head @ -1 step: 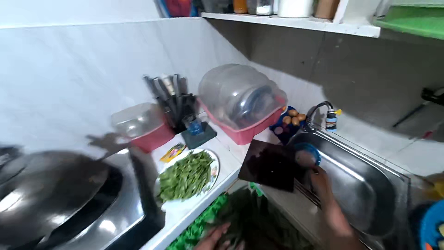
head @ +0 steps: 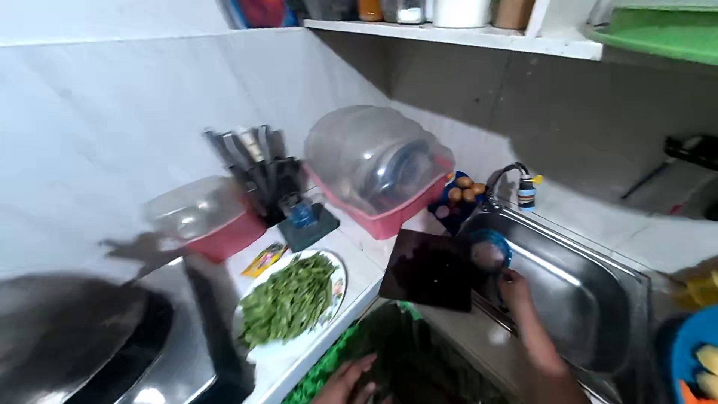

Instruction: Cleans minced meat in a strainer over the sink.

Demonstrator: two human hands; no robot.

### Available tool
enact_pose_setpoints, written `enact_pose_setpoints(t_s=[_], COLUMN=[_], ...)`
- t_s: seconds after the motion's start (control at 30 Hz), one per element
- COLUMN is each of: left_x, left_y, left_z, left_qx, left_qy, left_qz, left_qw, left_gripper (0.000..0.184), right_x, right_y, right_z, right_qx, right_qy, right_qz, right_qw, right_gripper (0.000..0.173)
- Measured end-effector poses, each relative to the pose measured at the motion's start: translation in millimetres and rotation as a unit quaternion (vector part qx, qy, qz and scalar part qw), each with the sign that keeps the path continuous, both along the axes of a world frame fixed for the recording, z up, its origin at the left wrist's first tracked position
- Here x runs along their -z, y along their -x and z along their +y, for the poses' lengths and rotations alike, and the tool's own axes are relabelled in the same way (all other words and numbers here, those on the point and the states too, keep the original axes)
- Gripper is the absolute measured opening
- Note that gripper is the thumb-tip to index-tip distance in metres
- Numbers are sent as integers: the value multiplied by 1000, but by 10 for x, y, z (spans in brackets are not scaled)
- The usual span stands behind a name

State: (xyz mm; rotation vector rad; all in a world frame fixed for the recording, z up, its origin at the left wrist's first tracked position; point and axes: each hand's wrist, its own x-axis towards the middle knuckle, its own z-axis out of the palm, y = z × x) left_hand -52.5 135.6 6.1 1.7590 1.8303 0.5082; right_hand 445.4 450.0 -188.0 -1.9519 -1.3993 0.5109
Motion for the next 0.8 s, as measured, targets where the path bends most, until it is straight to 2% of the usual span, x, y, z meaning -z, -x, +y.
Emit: enact_pose_setpoints(t_s=[0.03, 0.1, 0.2, 0.3, 0.4, 0.53, 0.63, 0.73, 0.8], left_x=[-3, 113, 405, 442, 498, 560, 665, 619, 637], left_y=[92, 230, 220, -42, -270, -383, -380, -446, -480], left_z=[329, 954, 1790, 2268, 2393, 2329, 2271, 2226, 2230], left_qx=[35, 102, 171, 215, 226, 201, 171, 136, 115], left_qy=[-20, -65, -151, -203, -207, -185, -188, -195, -207], left_qz=[16, 64, 85, 65, 79, 82, 97, 128, 149], left_qw=[999, 991, 970, 953, 949, 958, 962, 963, 960], left_gripper=[48, 46, 51, 52, 50, 48, 50, 57, 62], right_x=[47, -83, -273, -348, -476, -699, -725, -638, -424], right_y=[-22, 124, 346, 269, 13, -296, -529, -730, -814], right_z=[-107, -334, -431, -372, -433, -1021, -1376, -1483, -1517], right_qx=[35, 76, 82, 64, 113, 97, 63, 125, 176], right_qy=[51, 162, 252, 236, 165, 69, 71, 65, 46], right_qz=[21, 83, 197, 257, 181, 173, 296, 350, 350], right_qw=[998, 980, 944, 935, 963, 978, 950, 926, 919], right_gripper=[53, 68, 63, 58, 52, 42, 39, 34, 37])
